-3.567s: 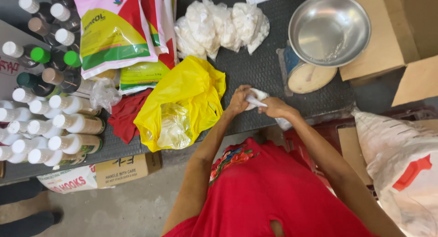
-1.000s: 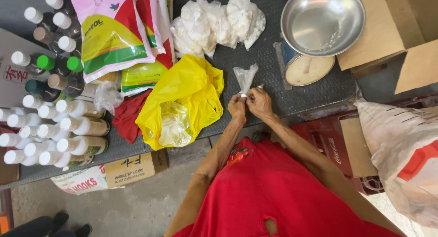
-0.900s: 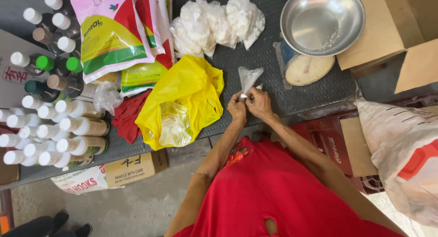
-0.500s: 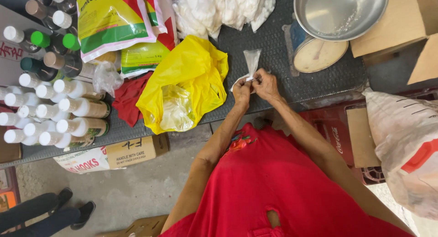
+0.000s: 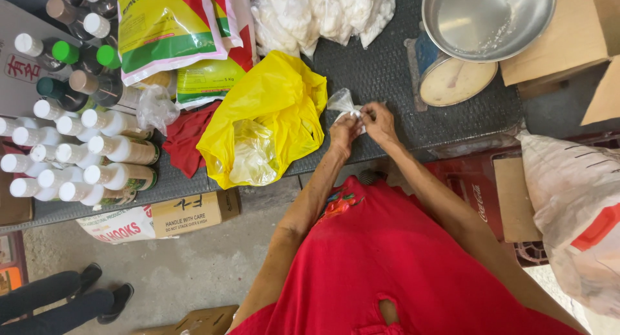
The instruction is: Weighing out portions of white powder and bagging them using a mechanical scale and a plastic scoop.
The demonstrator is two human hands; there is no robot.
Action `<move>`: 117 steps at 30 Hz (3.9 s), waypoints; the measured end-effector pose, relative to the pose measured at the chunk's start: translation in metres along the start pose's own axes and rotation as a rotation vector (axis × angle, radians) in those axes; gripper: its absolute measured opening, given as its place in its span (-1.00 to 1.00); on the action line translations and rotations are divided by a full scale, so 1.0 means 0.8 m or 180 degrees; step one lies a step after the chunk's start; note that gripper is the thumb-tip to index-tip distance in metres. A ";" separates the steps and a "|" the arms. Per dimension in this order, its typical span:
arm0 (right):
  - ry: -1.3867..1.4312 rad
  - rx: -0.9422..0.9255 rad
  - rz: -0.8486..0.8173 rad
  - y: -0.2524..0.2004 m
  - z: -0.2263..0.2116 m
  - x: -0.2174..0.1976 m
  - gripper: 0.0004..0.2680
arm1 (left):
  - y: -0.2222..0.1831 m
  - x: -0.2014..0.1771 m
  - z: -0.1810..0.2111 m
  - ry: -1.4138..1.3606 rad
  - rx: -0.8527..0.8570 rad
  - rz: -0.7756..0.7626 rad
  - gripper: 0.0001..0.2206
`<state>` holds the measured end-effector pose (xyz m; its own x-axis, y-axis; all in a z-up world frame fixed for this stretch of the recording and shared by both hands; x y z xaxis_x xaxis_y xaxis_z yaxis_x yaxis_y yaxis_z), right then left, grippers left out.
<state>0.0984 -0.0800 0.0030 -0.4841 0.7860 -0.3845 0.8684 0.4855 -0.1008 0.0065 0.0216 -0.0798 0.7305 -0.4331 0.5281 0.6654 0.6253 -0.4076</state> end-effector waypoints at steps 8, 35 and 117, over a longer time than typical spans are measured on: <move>0.0535 0.0958 -0.0496 0.000 0.011 0.011 -0.92 | -0.026 0.007 0.015 0.1123 0.1127 -0.0020 -0.81; -0.0527 0.0278 -0.0400 -0.003 -0.055 -0.021 -0.66 | -0.002 -0.012 0.033 0.2597 0.1984 -0.0703 -0.73; -0.1719 -0.0913 -0.0926 0.009 -0.253 0.113 -0.33 | 0.128 -0.186 0.160 0.3895 0.3014 -0.0010 -0.71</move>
<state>0.0396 0.0719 0.1533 -0.5073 0.3427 -0.7907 0.6120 0.7892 -0.0506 -0.0539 0.2329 -0.1049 0.7192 -0.3883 -0.5762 0.6750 0.5872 0.4468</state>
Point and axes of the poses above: each hand's wrist, its own y-axis towards the middle knuckle, its own x-axis out of the palm, z = x × y, the point moved 5 cm from there along y, towards the middle knuckle, and after that the axes turned 15 degrees about x, right-handed, at the moved point
